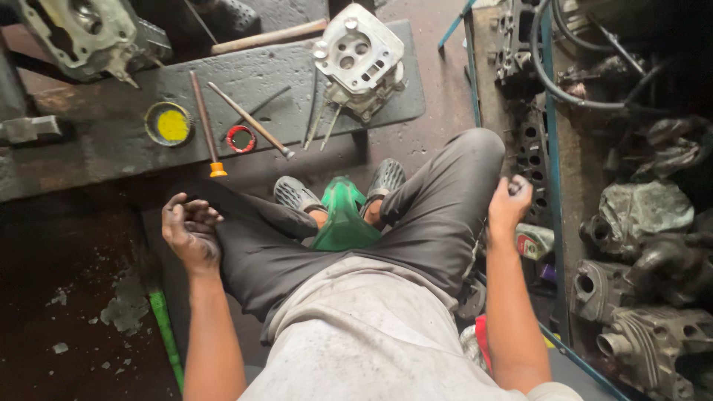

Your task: The person opens a bottle, pours liquid into a small container, and uses a cloth to wipe and clean a metal engine part. They also use a small tool to scrape or clean the part while seated on the floor.

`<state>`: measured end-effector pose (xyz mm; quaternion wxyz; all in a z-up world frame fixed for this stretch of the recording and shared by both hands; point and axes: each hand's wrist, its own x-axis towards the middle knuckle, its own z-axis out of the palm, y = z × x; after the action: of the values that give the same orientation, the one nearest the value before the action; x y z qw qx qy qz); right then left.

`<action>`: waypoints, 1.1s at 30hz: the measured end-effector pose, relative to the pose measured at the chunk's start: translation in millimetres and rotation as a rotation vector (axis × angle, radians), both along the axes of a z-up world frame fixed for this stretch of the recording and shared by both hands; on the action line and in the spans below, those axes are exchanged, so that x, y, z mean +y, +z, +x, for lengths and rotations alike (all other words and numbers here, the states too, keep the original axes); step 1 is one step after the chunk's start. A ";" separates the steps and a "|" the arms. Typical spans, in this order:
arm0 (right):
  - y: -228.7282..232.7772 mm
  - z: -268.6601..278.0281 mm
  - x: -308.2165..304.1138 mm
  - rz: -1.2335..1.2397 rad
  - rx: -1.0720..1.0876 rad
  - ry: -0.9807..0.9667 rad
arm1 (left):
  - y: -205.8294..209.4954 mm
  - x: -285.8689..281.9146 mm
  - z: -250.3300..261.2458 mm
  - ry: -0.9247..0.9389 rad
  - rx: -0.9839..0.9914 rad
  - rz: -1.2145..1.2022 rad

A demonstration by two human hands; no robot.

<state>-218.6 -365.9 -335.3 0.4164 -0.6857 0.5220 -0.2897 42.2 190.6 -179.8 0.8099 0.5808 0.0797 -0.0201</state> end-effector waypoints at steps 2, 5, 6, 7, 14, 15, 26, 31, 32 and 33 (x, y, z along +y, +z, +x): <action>23.5 32.1 -6.8 -0.135 0.040 0.053 | -13.6 11.5 5.3 0.075 0.033 -0.147; 63.6 76.5 0.2 -0.372 0.196 0.107 | -28.7 20.3 7.7 0.104 0.053 -0.255; 73.7 88.7 6.1 -0.495 0.226 0.146 | -30.1 22.1 8.8 0.113 0.051 -0.262; 81.0 99.4 10.4 -0.619 0.256 0.184 | -31.4 21.4 8.3 0.122 0.050 -0.270; 93.4 104.8 16.2 -0.422 0.301 0.134 | -27.9 15.0 6.6 0.152 0.004 -0.254; 92.8 102.4 15.6 -0.418 0.291 0.139 | -26.5 13.9 7.0 0.144 0.004 -0.255; 84.0 102.6 8.0 -0.526 0.283 0.145 | 72.3 -68.9 57.6 0.232 -0.501 0.118; 88.5 108.4 15.3 -0.446 0.255 0.136 | 89.6 -203.7 174.8 -0.471 -0.163 0.048; 90.6 108.0 16.5 -0.453 0.251 0.132 | 85.7 -230.9 189.9 -0.515 0.011 -0.032; 91.9 107.7 17.1 -0.461 0.248 0.129 | 81.4 -251.3 202.9 -0.553 0.188 -0.109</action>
<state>-110.9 -348.8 -243.4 0.1997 -0.8244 0.4447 -0.2876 245.1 -60.7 -98.4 0.7926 0.5319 -0.0083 -0.2979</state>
